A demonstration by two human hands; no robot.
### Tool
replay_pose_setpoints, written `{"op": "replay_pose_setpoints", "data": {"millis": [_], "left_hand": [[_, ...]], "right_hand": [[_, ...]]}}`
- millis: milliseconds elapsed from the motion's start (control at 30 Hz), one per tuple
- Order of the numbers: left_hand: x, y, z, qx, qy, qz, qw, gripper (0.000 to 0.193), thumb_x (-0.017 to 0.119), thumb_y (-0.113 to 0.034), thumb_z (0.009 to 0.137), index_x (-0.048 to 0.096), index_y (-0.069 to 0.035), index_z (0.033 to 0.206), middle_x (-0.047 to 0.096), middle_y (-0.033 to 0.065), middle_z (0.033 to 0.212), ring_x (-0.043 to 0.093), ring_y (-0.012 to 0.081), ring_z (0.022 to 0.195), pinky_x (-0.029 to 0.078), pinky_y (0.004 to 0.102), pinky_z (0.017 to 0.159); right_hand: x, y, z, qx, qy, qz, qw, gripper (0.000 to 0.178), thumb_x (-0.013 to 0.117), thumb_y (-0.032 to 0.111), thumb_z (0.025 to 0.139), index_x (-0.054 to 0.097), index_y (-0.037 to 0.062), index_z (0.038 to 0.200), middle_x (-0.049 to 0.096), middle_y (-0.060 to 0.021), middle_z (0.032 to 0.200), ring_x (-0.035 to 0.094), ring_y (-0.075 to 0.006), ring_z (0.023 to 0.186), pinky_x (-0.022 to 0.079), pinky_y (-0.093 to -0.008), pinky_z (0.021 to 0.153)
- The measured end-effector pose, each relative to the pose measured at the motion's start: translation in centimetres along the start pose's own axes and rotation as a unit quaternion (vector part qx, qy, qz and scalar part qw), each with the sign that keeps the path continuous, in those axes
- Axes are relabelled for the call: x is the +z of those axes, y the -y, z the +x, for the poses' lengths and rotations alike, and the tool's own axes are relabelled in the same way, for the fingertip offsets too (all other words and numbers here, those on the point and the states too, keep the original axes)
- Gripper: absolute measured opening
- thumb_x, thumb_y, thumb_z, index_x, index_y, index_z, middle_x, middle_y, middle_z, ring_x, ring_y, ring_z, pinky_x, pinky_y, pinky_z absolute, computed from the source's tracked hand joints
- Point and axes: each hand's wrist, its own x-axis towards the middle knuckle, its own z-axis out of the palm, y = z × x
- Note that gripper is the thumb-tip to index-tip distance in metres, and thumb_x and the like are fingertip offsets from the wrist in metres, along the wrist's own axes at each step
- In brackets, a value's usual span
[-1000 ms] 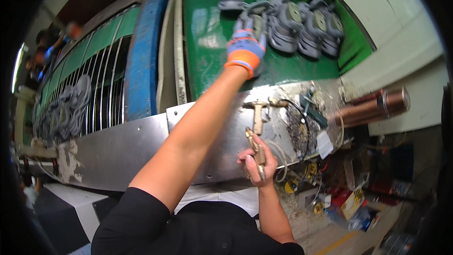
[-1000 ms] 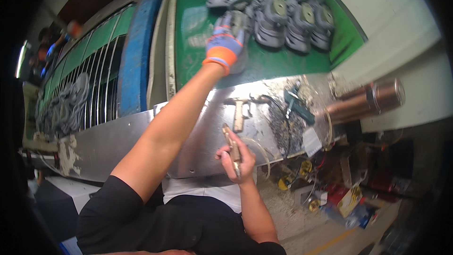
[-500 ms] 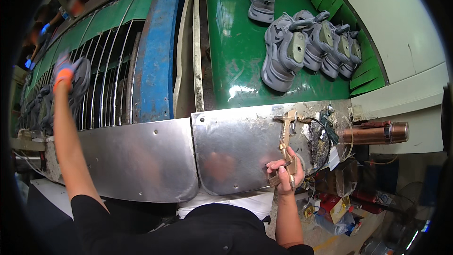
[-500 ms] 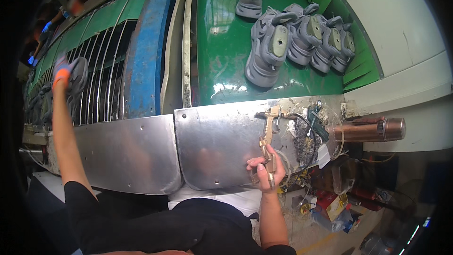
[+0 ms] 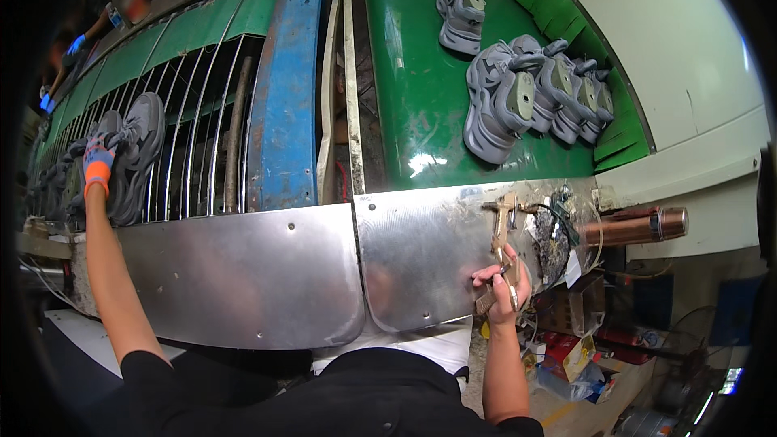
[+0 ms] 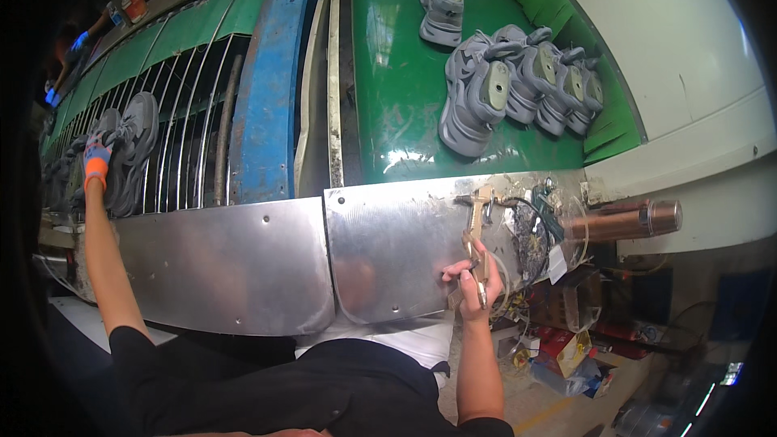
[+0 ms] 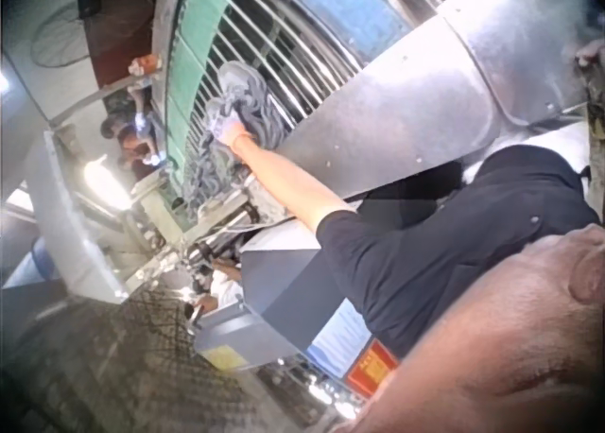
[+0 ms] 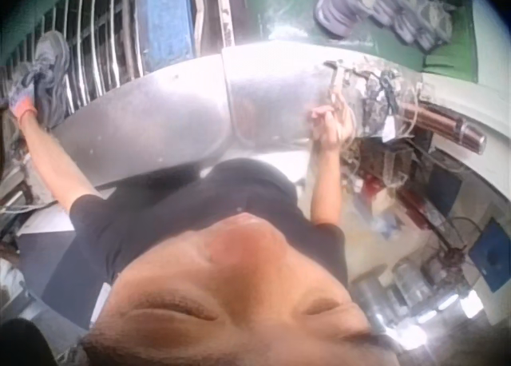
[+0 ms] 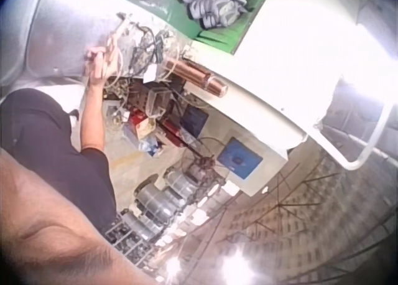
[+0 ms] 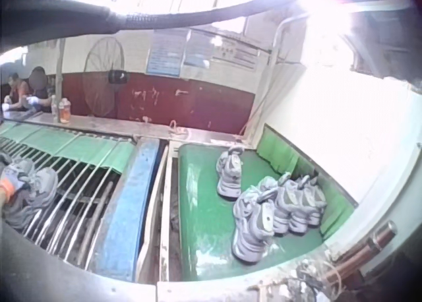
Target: The person uses a handheld applicator tool to apply a substance, likely adhesive or finishing liquid, along the sole and seams of several grey sneakers, one by one, before placing each completed shoe onto a moving conveyor belt.
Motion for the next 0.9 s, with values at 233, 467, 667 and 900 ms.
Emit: {"op": "replay_pose_setpoints", "data": {"millis": [233,467,667,900], "left_hand": [[-7.5,-4.4,-22.1,0.044,-0.078,-0.455,0.886,0.036,0.079,-0.013,0.07,0.066,0.002,0.1,0.068,0.0126,0.096,0.063,0.0262,0.095,0.048,0.0383,0.089],[-20.7,-15.1,-41.5,0.333,0.091,-0.322,0.882,0.047,0.086,-0.038,0.063,0.069,-0.003,0.091,0.062,0.0099,0.083,0.063,0.0276,0.082,0.052,0.0344,0.077],[-31.8,-22.4,-43.6,0.475,0.061,-0.304,0.823,0.069,0.076,-0.046,0.07,0.058,-0.011,0.126,0.056,0.0116,0.122,0.052,0.032,0.119,0.04,0.0449,0.103],[-30.9,-31.7,-40.8,0.619,0.028,-0.184,0.763,0.039,0.064,-0.027,0.081,0.057,-0.01,0.115,0.06,0.0068,0.104,0.06,0.0238,0.091,0.047,0.0403,0.079]], "right_hand": [[-0.4,0.0,-0.3,0.001,0.012,-0.031,0.999,0.066,0.058,0.02,0.083,0.035,-0.0147,0.135,0.062,-0.0116,0.075,0.061,-0.0193,0.065,0.051,-0.0311,0.064],[-0.6,-0.7,-0.8,-0.028,0.047,0.031,0.998,0.064,0.056,0.015,0.085,0.034,-0.0149,0.137,0.064,-0.0149,0.08,0.06,-0.0186,0.069,0.052,-0.033,0.071],[-1.1,-0.9,-1.0,-0.061,0.053,0.014,0.997,0.064,0.053,0.014,0.083,0.034,-0.0169,0.136,0.061,-0.0129,0.077,0.059,-0.0198,0.068,0.053,-0.0348,0.071],[-1.8,-1.1,-1.7,-0.095,0.063,0.001,0.993,0.064,0.051,0.014,0.084,0.033,-0.0135,0.139,0.063,-0.0137,0.086,0.06,-0.0205,0.076,0.05,-0.034,0.078]]}}
